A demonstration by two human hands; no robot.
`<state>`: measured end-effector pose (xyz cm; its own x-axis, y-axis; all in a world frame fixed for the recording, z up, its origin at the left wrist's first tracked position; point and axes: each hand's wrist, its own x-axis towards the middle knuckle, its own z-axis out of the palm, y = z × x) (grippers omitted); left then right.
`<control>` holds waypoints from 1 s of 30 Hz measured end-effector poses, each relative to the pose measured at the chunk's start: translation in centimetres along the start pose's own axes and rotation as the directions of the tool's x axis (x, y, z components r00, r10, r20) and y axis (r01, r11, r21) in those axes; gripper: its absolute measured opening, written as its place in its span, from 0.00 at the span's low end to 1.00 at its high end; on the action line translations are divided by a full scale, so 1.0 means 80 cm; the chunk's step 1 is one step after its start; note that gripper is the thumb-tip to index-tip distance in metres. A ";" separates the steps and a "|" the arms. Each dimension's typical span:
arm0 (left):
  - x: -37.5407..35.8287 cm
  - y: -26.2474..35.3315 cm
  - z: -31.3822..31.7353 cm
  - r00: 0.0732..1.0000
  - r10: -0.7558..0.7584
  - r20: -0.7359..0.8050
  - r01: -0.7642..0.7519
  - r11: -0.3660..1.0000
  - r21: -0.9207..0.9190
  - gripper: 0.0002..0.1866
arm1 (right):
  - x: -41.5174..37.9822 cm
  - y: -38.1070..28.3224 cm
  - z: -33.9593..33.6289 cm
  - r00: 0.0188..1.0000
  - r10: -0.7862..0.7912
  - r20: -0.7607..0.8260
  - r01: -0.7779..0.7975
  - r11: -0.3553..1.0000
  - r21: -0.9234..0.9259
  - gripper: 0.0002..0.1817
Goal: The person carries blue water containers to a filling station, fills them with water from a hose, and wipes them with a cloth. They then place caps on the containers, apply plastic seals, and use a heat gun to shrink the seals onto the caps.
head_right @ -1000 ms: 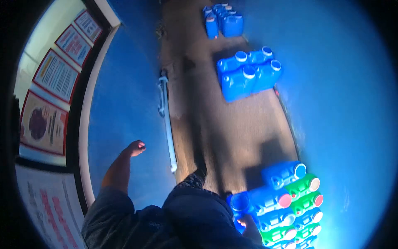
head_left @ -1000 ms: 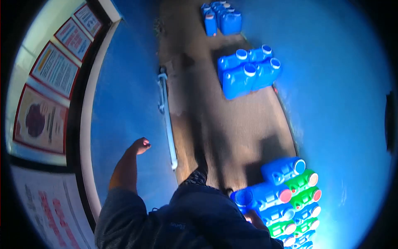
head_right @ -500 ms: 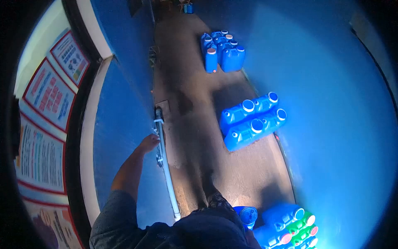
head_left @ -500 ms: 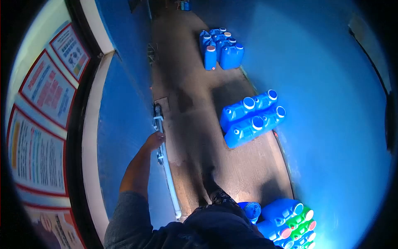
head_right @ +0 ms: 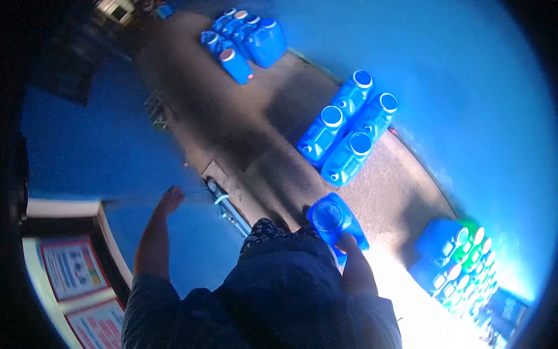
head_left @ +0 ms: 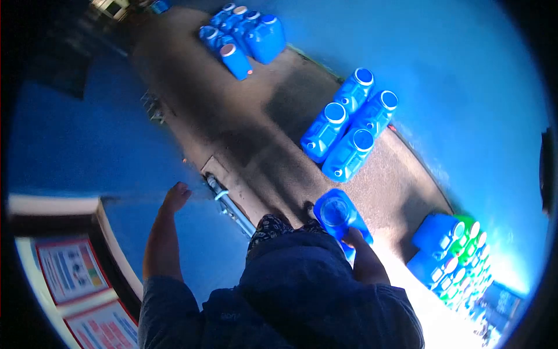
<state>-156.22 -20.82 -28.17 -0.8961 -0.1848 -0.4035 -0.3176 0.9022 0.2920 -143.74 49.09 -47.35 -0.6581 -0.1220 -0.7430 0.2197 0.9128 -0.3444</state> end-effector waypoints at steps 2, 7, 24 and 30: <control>0.066 0.005 -0.042 0.992 -0.009 0.128 0.001 0.998 0.064 0.20 | 0.040 -0.047 -0.026 0.996 0.041 0.083 -0.041 0.999 0.000 0.24; 0.253 -0.045 -0.102 0.983 0.133 0.127 -0.128 0.991 -0.043 0.19 | 0.113 -0.147 -0.055 0.995 0.104 0.007 -0.104 0.980 0.171 0.24; 0.885 0.015 -0.305 0.904 0.408 0.127 -0.416 0.909 0.039 0.18 | 0.329 -0.437 -0.121 0.785 0.477 0.395 -0.613 0.691 0.383 0.36; 1.003 0.043 -0.295 0.866 0.319 0.386 -0.403 0.902 0.158 0.17 | 0.490 -0.447 -0.156 0.817 0.401 0.414 -0.575 0.616 0.539 0.37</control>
<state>-236.50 -41.76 -39.06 -0.7573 0.2781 -0.5909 0.1236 0.9495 0.2885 -186.36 16.56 -56.99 -0.1513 0.1048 -0.9829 0.9017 0.4220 -0.0938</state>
